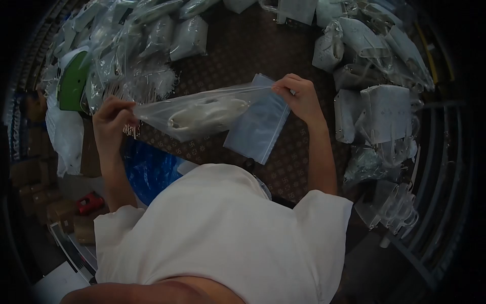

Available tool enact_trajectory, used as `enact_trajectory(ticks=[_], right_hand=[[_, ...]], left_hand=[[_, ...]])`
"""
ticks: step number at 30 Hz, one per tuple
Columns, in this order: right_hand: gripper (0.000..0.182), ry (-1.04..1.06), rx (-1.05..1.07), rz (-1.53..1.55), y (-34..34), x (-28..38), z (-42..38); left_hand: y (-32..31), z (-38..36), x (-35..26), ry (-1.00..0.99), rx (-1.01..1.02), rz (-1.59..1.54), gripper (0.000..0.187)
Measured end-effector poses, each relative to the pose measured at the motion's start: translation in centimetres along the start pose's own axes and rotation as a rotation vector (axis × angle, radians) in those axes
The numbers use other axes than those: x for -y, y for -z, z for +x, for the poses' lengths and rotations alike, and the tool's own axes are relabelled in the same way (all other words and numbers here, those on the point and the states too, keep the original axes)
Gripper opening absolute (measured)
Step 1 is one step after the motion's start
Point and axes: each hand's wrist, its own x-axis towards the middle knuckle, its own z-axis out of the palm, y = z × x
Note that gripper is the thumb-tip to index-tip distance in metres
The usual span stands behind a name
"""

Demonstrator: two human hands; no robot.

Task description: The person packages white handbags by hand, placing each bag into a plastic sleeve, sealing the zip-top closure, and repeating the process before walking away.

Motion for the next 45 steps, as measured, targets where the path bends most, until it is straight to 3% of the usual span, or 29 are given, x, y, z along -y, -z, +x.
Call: enact_trajectory(ticks=[1, 2, 3, 4, 6, 7, 9, 11, 15, 18, 20, 24, 26, 29, 33, 38, 40, 45], right_hand=[[0.006, -0.021, -0.032, -0.005, -0.1, 0.4, -0.6], [0.006, -0.026, -0.037, -0.008, -0.4, 0.9, -0.7], [0.006, 0.129, -0.013, -0.055, -1.1, 1.7, -0.5], [0.005, 0.28, 0.006, -0.106, -1.9, 2.4, -0.4], [0.006, 0.301, -0.002, -0.107, -3.0, 2.8, 0.2], [0.006, 0.338, 0.012, -0.097, -3.1, 2.7, 0.5], [0.007, 0.344, -0.003, -0.109, -2.9, 2.9, 1.1], [0.007, 0.365, 0.013, -0.107, -3.0, 3.2, 1.4], [0.006, 0.266, 0.069, -0.069, -3.0, 3.7, 1.1], [0.007, 0.185, 0.084, -0.048, -2.7, 3.7, 0.5], [0.009, 0.149, 0.068, -0.038, -2.5, 3.5, 0.0], [0.009, 0.198, 0.024, -0.116, -3.0, 3.6, -0.4], [0.009, 0.198, -0.002, -0.126, -3.3, 3.5, -0.4], [0.009, 0.232, -0.1, -0.126, -3.9, 3.1, -0.3], [0.009, 0.286, -0.116, -0.165, -3.8, 3.6, 0.1], [0.005, 0.325, -0.181, -0.187, -4.4, 3.5, 0.3], [0.004, 0.255, -0.279, -0.21, -4.0, 2.7, 0.1], [0.003, 0.239, -0.234, -0.15, -4.7, 2.6, 0.6]], left_hand=[[0.4, 0.6, 1.2, 0.004, -0.002, -0.002, 0.016], [1.6, 1.3, 3.5, 0.146, -0.003, 0.011, 0.015], [2.7, 2.0, 5.5, 0.281, 0.004, 0.028, 0.015], [3.8, 2.4, 7.5, 0.269, 0.026, 0.033, 0.015], [5.0, 3.3, 10.2, 0.506, 0.1, 0.046, 0.015], [4.8, 3.6, 9.9, 0.492, 0.12, 0.051, 0.015], [4.9, 3.6, 8.8, 0.058, 0.055, 0.439, 0.019], [1.0, 3.3, 2.1, -0.377, 0.013, 0.566, 0.027], [-7.4, 2.8, -1.7, -0.737, 0.377, 0.633, 0.038], [-12.5, 3.1, 0.2, -0.728, 0.491, 0.567, 0.029], [-14.3, 3.8, 0.5, -0.69, 0.68, 0.518, 0.018], [-15.5, 4.6, -0.4, -0.701, 0.715, 0.449, 0.011], [-15.6, 5.3, -0.6, -0.591, 0.805, 0.454, 0.01], [-15.7, 5.7, 0.4, -0.67, 0.784, 0.452, 0.011], [-15.1, 5.5, 0.4, -0.574, 0.783, 0.434, 0.01], [-13.6, 5.0, 0.9, -0.747, 0.649, 0.428, 0.01], [-11.1, 5.4, 2.6, -0.776, 0.594, 0.488, 0.01], [-3.7, 4.7, 5.3, -0.759, 0.485, 0.578, 0.009]])
